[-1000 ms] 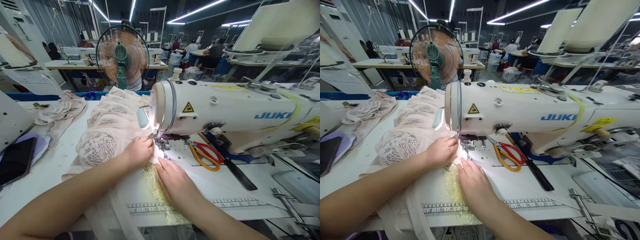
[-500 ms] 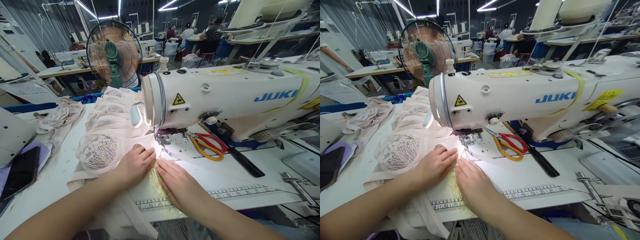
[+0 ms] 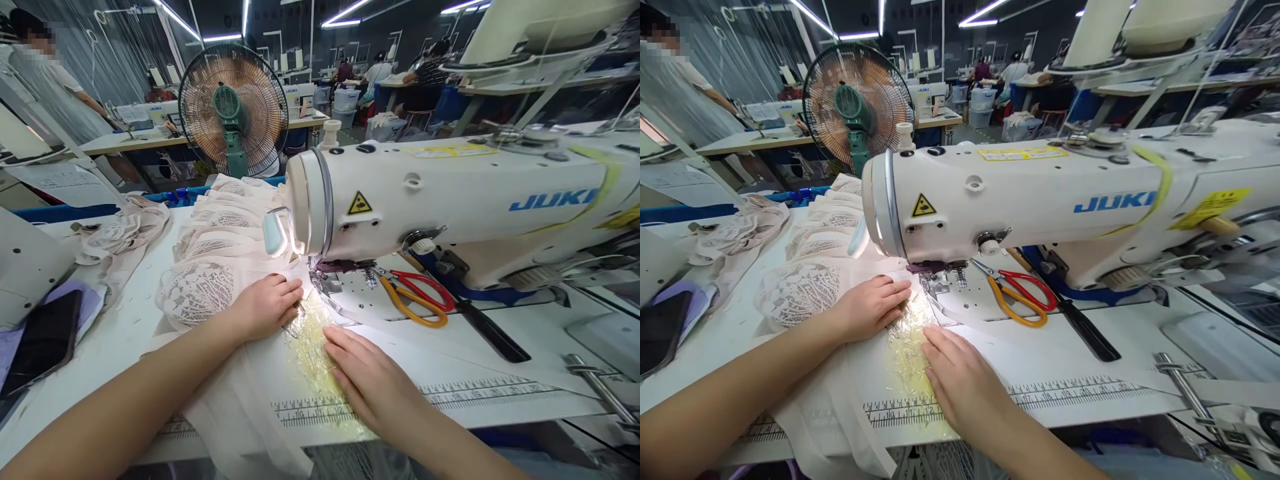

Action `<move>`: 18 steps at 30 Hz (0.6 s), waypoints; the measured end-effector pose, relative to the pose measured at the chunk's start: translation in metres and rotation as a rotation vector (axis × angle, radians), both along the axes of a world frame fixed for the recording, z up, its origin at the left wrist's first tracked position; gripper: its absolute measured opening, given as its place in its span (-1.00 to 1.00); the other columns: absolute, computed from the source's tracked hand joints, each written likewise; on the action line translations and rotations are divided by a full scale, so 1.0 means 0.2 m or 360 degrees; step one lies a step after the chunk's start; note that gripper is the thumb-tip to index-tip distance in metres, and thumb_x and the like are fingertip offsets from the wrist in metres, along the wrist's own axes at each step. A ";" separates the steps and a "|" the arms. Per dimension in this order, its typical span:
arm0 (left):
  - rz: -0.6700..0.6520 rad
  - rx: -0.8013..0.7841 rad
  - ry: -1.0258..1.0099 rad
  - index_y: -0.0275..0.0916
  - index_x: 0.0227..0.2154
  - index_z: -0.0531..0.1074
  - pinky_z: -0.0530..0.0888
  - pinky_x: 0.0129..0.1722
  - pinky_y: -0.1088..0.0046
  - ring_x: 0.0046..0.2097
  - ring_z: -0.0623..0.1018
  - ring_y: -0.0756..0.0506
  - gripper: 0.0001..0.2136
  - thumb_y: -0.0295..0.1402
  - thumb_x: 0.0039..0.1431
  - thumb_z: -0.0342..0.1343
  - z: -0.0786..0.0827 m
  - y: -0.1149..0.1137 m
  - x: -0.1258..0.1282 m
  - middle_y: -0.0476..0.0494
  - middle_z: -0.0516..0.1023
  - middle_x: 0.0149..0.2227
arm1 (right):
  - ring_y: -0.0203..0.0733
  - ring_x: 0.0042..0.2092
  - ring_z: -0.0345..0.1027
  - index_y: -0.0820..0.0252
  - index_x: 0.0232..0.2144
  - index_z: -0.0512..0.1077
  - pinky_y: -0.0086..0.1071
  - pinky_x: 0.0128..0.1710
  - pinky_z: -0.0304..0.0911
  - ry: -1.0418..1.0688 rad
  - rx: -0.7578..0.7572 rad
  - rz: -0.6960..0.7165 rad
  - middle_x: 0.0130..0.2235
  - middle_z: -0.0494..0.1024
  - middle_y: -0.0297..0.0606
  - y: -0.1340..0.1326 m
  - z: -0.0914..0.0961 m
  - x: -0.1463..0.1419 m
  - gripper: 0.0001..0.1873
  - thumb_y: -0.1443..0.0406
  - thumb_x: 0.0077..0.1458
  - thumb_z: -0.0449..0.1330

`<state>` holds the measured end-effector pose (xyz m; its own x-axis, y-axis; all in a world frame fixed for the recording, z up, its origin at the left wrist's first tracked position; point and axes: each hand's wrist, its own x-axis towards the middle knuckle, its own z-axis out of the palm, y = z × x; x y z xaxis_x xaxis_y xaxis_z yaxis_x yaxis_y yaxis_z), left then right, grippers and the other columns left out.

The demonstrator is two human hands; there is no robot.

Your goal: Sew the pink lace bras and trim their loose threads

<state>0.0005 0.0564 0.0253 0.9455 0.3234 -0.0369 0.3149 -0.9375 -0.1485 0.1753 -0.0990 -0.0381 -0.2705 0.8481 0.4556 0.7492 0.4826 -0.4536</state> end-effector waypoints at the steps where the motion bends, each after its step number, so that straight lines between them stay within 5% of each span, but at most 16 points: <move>1: 0.0008 0.0009 0.0008 -0.36 -0.01 0.37 0.39 -0.07 0.28 -0.09 0.41 -0.17 -0.65 -0.30 0.24 -0.13 0.00 0.01 0.00 -0.19 0.41 0.07 | -0.03 0.08 0.26 0.37 -0.09 0.37 -0.12 0.01 0.32 -0.0003 -0.0012 0.0004 0.02 0.42 0.04 0.00 0.00 0.00 -0.68 0.41 0.16 -0.06; 8: 0.0072 0.0057 0.0080 -0.35 0.01 0.36 0.37 -0.03 0.26 -0.05 0.40 -0.19 -0.63 -0.28 0.25 -0.12 0.00 0.07 0.02 -0.20 0.39 0.09 | -0.03 0.09 0.22 0.28 -0.07 0.34 -0.09 0.03 0.26 0.0114 0.0020 0.0059 0.04 0.40 -0.01 -0.02 0.03 -0.03 -0.70 0.41 0.15 -0.02; 13: 0.0173 0.0139 0.0134 -0.35 0.00 0.35 0.38 -0.05 0.28 -0.05 0.42 -0.18 -0.65 -0.30 0.25 -0.12 0.00 0.06 0.04 -0.24 0.37 0.10 | -0.06 -0.17 0.33 0.15 -0.08 0.32 -0.17 -0.19 0.29 0.0191 0.0153 0.0302 -0.12 0.45 -0.13 -0.08 -0.02 -0.35 -0.67 0.18 0.10 0.06; 18: 0.0397 0.0334 0.0167 -0.36 0.05 0.28 0.37 -0.10 0.20 0.00 0.39 -0.23 -0.63 -0.52 0.18 -0.15 0.02 -0.03 -0.12 -0.33 0.33 0.12 | -0.15 -0.46 0.19 0.25 -0.26 0.36 -0.29 -0.50 0.08 0.0040 0.0469 0.0045 -0.45 0.41 -0.21 -0.09 0.01 -0.61 -0.75 0.26 -0.04 0.14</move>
<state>-0.0234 0.0504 0.0292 0.8311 0.5548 -0.0377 0.5032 -0.7792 -0.3736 0.0531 -0.1165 -0.0355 -0.2776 0.6707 0.6879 0.7238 0.6168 -0.3093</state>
